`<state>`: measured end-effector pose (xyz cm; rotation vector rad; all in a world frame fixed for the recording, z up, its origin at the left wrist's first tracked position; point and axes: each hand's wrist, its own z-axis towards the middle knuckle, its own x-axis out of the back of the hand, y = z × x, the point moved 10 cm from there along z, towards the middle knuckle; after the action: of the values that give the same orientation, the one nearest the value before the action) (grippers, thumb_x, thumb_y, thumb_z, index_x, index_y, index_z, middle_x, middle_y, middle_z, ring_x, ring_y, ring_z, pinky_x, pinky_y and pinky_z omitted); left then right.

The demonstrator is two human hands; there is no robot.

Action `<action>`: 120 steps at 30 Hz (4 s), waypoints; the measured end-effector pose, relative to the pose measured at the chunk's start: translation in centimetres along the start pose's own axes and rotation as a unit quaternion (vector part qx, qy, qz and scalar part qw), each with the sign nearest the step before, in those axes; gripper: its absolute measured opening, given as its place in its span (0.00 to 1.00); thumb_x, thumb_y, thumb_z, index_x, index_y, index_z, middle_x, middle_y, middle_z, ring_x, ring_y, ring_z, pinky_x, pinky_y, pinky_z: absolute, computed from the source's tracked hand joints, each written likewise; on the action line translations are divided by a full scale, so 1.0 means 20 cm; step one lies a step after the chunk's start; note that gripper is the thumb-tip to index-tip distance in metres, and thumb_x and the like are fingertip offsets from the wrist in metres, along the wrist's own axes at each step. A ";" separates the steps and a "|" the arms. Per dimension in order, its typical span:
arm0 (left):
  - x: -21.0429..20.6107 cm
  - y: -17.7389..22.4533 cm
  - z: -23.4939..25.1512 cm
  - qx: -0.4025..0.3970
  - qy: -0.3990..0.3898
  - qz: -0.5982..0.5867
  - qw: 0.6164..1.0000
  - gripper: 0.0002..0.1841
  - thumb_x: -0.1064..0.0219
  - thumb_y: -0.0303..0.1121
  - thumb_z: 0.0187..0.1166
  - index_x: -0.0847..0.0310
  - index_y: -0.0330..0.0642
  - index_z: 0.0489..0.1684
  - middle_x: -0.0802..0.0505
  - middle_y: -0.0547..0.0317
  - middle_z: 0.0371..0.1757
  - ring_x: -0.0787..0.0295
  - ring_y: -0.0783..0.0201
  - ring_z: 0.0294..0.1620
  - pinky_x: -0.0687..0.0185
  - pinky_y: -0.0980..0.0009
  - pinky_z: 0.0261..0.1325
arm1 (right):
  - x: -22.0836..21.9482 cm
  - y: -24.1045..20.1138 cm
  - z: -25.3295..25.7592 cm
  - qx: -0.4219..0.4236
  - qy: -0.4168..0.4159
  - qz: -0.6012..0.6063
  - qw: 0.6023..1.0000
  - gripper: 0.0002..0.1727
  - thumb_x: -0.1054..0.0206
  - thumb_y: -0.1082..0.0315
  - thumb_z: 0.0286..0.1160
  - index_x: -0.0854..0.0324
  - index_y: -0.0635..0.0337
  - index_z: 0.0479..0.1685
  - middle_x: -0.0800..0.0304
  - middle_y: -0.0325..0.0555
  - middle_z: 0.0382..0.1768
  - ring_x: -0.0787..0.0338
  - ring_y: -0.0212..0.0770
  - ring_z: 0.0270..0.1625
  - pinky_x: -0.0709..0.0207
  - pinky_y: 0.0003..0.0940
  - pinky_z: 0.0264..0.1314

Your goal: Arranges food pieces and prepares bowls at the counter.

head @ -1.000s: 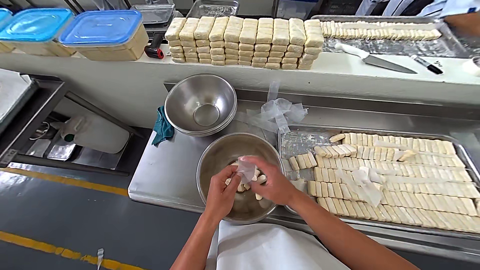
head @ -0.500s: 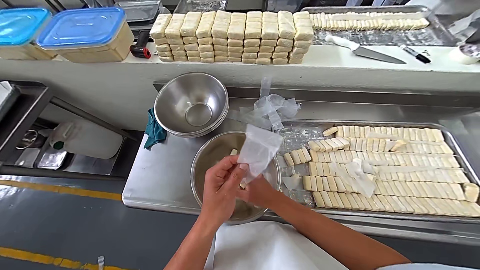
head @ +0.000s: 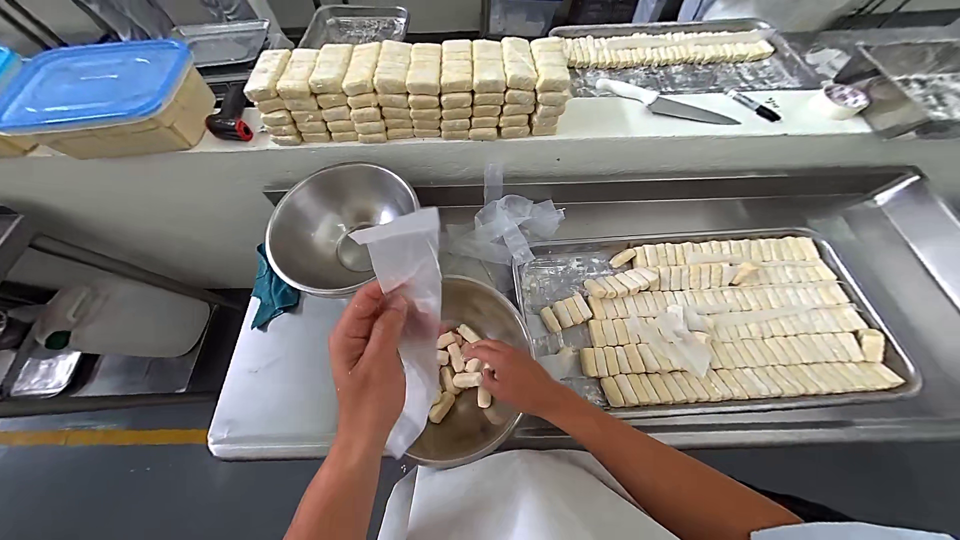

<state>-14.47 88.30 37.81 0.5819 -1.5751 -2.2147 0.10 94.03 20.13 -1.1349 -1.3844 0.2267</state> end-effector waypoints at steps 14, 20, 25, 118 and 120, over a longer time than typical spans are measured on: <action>-0.30 -1.11 0.81 0.374 0.032 0.115 0.920 0.26 0.50 0.39 0.92 0.41 0.35 0.84 0.32 0.33 0.84 0.35 0.38 0.83 0.31 0.37 0.75 | 0.54 0.79 -0.27 -0.180 0.217 0.059 0.958 0.15 0.34 0.71 0.81 0.15 0.62 0.63 0.12 0.56 0.64 0.13 0.51 0.68 0.21 0.53 0.72; -0.31 -0.91 0.79 0.247 -0.054 0.167 0.953 0.25 0.50 0.32 0.90 0.39 0.36 0.86 0.19 0.37 0.75 0.19 0.46 0.73 0.22 0.47 0.69 | 0.56 1.04 -0.32 -0.282 0.197 -0.014 0.939 0.25 0.29 0.63 0.79 0.21 0.60 0.74 0.21 0.62 0.73 0.19 0.64 0.73 0.24 0.65 0.70; -0.29 -0.74 0.46 0.202 -0.132 0.158 0.957 0.20 0.50 0.29 0.90 0.29 0.34 0.77 0.09 0.45 0.61 0.09 0.56 0.60 0.14 0.57 0.63 | 0.45 1.10 -0.13 -0.262 0.125 -0.092 0.953 0.47 0.21 0.44 0.67 0.32 0.61 0.85 0.35 0.71 0.83 0.35 0.72 0.85 0.33 0.71 0.77; 0.27 -0.84 -0.59 0.265 -0.134 0.354 0.887 0.26 0.36 0.38 0.77 0.21 0.37 0.73 0.10 0.47 0.60 0.08 0.58 0.52 0.10 0.59 0.53 | 1.12 1.14 0.20 -0.250 0.224 -0.156 0.929 0.28 0.27 0.57 0.74 0.19 0.63 0.71 0.20 0.69 0.71 0.21 0.72 0.73 0.28 0.75 0.67; 0.25 -0.84 -0.57 0.263 -0.148 0.356 0.884 0.25 0.36 0.38 0.78 0.21 0.36 0.73 0.10 0.47 0.61 0.08 0.58 0.52 0.10 0.59 0.53 | 1.10 1.38 -0.02 -0.316 0.199 -0.167 0.913 0.42 0.23 0.46 0.69 0.25 0.64 0.80 0.30 0.77 0.78 0.35 0.79 0.83 0.44 0.83 0.76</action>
<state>-13.58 81.96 17.93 -0.2261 -2.1193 -1.3615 19.15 123.22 14.35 -1.3411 -1.2802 -0.7156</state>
